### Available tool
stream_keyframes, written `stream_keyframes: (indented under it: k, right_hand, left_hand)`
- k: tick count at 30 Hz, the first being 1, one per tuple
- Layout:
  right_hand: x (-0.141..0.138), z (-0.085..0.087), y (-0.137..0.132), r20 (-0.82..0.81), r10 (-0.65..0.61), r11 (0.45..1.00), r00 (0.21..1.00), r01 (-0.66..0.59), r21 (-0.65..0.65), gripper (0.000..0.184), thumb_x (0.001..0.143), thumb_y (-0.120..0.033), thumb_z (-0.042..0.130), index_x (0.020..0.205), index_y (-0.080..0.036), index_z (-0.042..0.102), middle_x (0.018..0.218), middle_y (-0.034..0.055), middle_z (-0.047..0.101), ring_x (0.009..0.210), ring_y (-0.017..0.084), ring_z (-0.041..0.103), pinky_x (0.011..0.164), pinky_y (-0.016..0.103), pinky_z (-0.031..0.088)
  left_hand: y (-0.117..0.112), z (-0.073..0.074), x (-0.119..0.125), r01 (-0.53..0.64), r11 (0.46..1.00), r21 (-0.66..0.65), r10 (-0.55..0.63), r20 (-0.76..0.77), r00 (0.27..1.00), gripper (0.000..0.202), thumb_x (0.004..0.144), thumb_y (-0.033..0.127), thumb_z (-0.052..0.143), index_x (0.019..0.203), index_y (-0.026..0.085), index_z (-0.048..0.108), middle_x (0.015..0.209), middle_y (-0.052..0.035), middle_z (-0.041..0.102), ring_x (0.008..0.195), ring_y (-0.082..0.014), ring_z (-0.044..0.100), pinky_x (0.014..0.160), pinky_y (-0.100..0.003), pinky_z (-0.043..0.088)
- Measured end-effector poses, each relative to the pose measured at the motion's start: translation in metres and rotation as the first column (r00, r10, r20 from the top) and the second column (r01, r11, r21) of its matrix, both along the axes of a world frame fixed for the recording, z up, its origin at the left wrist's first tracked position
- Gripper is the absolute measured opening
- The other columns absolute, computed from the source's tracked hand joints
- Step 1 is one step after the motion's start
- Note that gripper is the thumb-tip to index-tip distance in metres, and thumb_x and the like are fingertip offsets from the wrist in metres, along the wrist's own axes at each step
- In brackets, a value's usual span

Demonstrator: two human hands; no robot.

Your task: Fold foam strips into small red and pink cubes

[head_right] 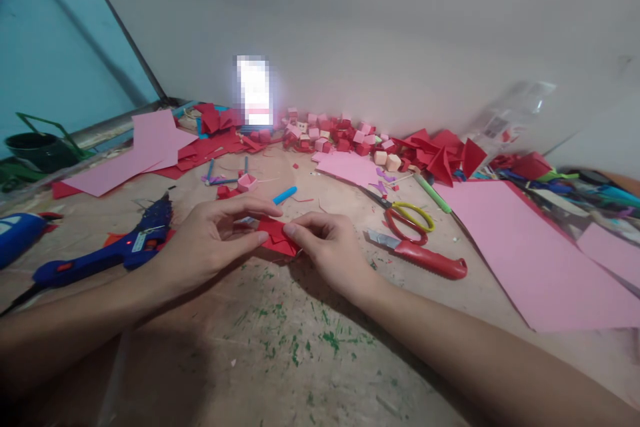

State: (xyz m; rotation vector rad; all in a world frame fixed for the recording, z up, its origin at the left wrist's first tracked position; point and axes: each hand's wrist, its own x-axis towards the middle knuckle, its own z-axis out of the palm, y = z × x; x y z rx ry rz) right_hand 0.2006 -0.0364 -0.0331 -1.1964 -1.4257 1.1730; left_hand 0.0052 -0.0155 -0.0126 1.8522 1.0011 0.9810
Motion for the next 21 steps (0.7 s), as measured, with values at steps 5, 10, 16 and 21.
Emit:
stream_keyframes:
  k: [5, 10, 16, 21]
  right_hand:
    - [-0.0006, -0.0002, -0.0001, -0.061, 0.015, 0.999, 0.998, -0.017, -0.028, 0.021, 0.083, -0.037, 0.075, 0.079, -0.017, 0.080, 0.072, 0.0028, 0.074, 0.064, 0.015, 0.061, 0.062, 0.027, 0.047]
    - [-0.0013, 0.0009, -0.0007, -0.107, -0.005, 1.000, 0.994, 0.003, -0.025, 0.019, 0.082, -0.035, 0.075, 0.075, -0.018, 0.078, 0.068, 0.0022, 0.073, 0.061, 0.014, 0.063, 0.060, 0.027, 0.049]
    - [-0.0038, 0.0024, -0.0024, -0.263, 0.029, 0.995, 0.964, -0.053, -0.084, 0.021, 0.084, -0.039, 0.077, 0.081, -0.019, 0.077, 0.069, 0.0021, 0.072, 0.059, 0.017, 0.067, 0.059, 0.031, 0.056]
    - [-0.0021, 0.0029, -0.0027, -0.228, 0.040, 0.998, 0.973, -0.049, -0.034, 0.021, 0.083, -0.038, 0.079, 0.092, -0.019, 0.078, 0.078, 0.0031, 0.076, 0.062, 0.014, 0.064, 0.058, 0.027, 0.052]
  left_hand:
    - [0.0013, 0.0009, -0.0002, -0.014, 1.000, 0.001, 0.014, -0.015, 1.000, 0.019, 0.083, 0.016, 0.066, 0.096, 0.020, 0.079, 0.102, -0.0017, 0.079, 0.086, -0.0175, 0.072, 0.079, -0.027, 0.059]
    - [0.0010, 0.0029, 0.0013, -0.024, 0.999, -0.036, 0.024, 0.001, 1.000, 0.016, 0.082, 0.019, 0.069, 0.095, 0.020, 0.079, 0.098, -0.0017, 0.079, 0.087, -0.0189, 0.073, 0.080, -0.029, 0.061]
    - [-0.0007, 0.0025, 0.0023, 0.021, 0.989, -0.147, -0.007, 0.096, 0.995, 0.015, 0.083, 0.021, 0.072, 0.097, 0.019, 0.078, 0.102, -0.0028, 0.079, 0.085, -0.0193, 0.075, 0.081, -0.030, 0.063]
    - [0.0006, 0.0061, 0.0008, -0.041, 0.994, -0.100, 0.046, 0.051, 0.998, 0.015, 0.083, 0.027, 0.074, 0.096, 0.020, 0.078, 0.099, -0.0031, 0.080, 0.091, -0.0217, 0.075, 0.085, -0.032, 0.061]
